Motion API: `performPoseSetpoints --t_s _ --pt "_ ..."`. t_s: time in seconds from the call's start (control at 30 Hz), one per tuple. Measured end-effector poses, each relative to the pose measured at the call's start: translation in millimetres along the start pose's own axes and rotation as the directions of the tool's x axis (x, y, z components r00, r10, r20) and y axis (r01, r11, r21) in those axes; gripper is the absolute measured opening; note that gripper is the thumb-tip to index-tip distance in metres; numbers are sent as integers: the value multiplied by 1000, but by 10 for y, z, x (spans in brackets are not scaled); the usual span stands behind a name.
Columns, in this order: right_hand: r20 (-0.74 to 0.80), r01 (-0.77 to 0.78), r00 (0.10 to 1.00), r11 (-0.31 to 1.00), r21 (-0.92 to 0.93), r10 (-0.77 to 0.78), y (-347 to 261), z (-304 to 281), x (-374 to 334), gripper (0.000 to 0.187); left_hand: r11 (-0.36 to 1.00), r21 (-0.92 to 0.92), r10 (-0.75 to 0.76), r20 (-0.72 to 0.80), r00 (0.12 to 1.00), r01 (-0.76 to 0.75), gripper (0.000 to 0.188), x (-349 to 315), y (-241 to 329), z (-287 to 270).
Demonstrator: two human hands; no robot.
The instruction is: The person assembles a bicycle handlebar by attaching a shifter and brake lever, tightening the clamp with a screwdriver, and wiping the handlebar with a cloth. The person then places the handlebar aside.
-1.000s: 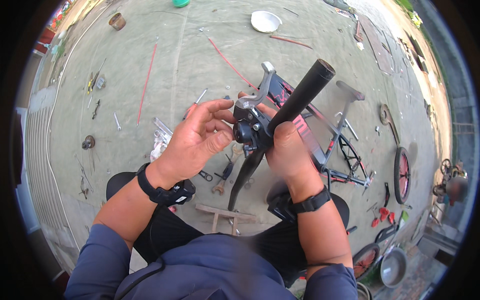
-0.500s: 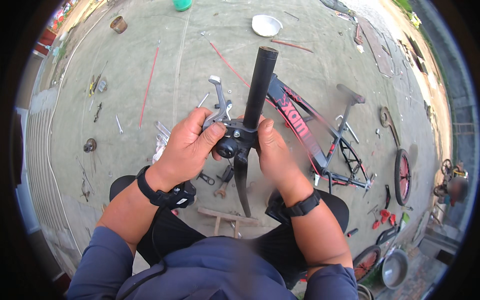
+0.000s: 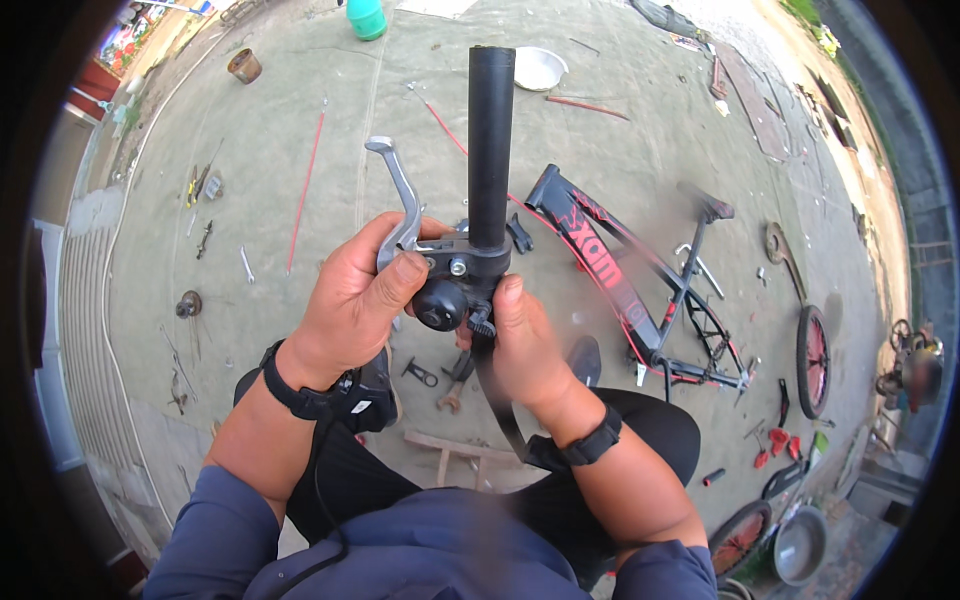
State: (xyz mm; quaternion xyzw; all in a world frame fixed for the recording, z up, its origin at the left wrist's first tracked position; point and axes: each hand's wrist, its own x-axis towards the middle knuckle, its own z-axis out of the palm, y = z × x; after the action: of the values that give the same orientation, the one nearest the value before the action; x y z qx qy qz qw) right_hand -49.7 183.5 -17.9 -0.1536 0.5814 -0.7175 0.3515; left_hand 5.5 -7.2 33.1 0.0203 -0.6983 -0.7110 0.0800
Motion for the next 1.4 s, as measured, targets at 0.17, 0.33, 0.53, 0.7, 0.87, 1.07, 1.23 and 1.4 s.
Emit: performPoseSetpoints --t_s 0.17,0.33,0.53,0.7,0.87,1.07,1.23,1.4 --pt "69 51 997 997 -60 -47 -55 -38 11 88 997 -32 -71 125 990 76 52 6 123 -82" --pt "113 33 993 998 61 -40 -237 100 -5 86 977 -156 -116 171 978 144 54 5 117 -125" --pt "225 -134 973 935 328 60 -281 157 -41 84 828 -492 -132 294 947 268 43 31 -85 -203" --pt "381 -181 923 830 528 -42 -152 81 -6 82 741 -593 -149 312 938 315 46 61 -209 -176" --pt "221 -80 974 852 518 -43 -101 2 81 78 844 -473 -199 162 966 253 50 84 -337 87" --pt "-89 80 995 852 518 -39 -379 -24 166 74 881 -397 -139 299 944 255 39 -103 -599 379" --pt "-103 93 993 912 400 -56 -525 -227 162 75 849 -246 -374 347 860 468 39 -163 -456 517" --pt "-69 176 984 969 172 -166 -654 -613 200 84 945 305 -140 59 988 115 42 -182 -383 454"
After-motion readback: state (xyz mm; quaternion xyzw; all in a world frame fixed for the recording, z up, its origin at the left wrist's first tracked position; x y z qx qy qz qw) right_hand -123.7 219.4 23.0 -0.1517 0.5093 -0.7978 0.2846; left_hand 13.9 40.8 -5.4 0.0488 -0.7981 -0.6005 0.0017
